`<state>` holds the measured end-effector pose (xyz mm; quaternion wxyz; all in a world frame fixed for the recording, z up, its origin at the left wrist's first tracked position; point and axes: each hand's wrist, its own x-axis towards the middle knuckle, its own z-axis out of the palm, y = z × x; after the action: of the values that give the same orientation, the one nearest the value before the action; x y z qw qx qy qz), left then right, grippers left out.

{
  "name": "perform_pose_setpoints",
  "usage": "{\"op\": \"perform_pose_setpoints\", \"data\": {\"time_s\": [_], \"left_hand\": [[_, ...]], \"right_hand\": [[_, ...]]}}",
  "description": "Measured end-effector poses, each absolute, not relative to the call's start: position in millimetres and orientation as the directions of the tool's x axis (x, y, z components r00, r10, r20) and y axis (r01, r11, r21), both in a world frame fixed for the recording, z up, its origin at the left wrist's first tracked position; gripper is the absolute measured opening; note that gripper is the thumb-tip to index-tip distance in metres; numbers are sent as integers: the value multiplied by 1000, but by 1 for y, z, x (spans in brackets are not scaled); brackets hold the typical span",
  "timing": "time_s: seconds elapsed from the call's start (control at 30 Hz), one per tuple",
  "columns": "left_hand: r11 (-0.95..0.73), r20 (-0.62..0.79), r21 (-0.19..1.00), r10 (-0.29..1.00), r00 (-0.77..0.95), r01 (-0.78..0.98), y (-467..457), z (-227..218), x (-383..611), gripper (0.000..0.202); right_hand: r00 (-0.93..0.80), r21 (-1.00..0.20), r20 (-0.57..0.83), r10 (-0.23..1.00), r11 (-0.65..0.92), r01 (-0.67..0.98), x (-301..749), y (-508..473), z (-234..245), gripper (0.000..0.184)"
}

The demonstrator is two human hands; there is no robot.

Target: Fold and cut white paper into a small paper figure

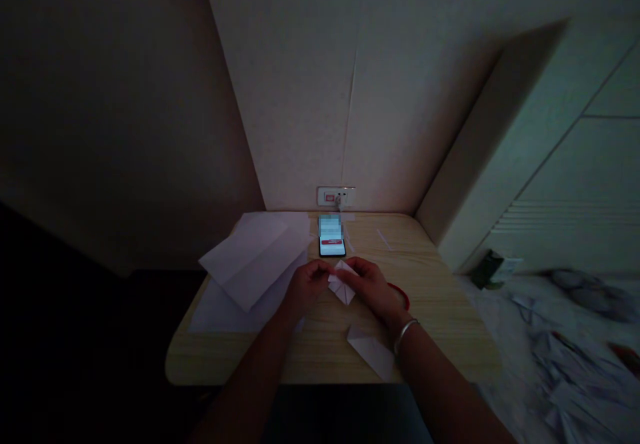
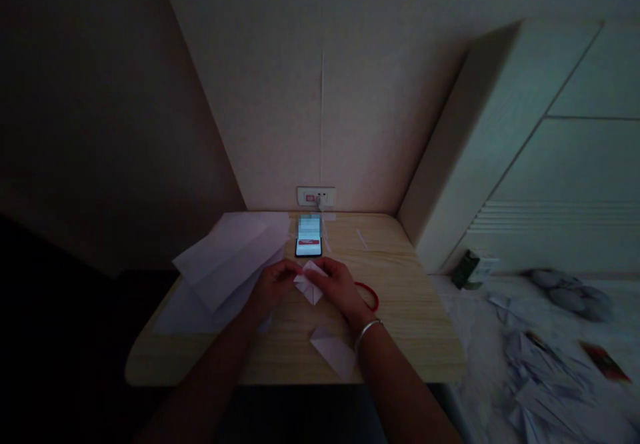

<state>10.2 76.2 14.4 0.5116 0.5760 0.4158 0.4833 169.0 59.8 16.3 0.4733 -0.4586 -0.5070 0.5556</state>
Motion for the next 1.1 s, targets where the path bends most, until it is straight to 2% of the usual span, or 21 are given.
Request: {"op": "perform_pose_setpoints", "data": {"time_s": [0.3, 0.53, 0.7, 0.9, 1.1], "left_hand": [[-150, 157, 988, 959, 238, -48, 77, 6, 12, 11], [-210, 190, 977, 938, 289, 38, 73, 12, 10, 13], [-165, 150, 985, 961, 233, 47, 77, 6, 9, 13], [-94, 90, 995, 980, 179, 14, 80, 5, 11, 17], [-95, 105, 993, 985, 140, -76, 79, 8, 14, 18]], "right_hand": [[-57, -999, -22, 998, -24, -29, 170, 61, 15, 18], [-103, -999, -30, 994, -34, -41, 171, 60, 16, 17], [-136, -996, -60, 989, -68, -57, 171, 61, 14, 21], [-172, -998, -34, 984, -42, -41, 170, 62, 14, 27], [-134, -999, -38, 990, -42, -29, 169, 63, 11, 27]]}}
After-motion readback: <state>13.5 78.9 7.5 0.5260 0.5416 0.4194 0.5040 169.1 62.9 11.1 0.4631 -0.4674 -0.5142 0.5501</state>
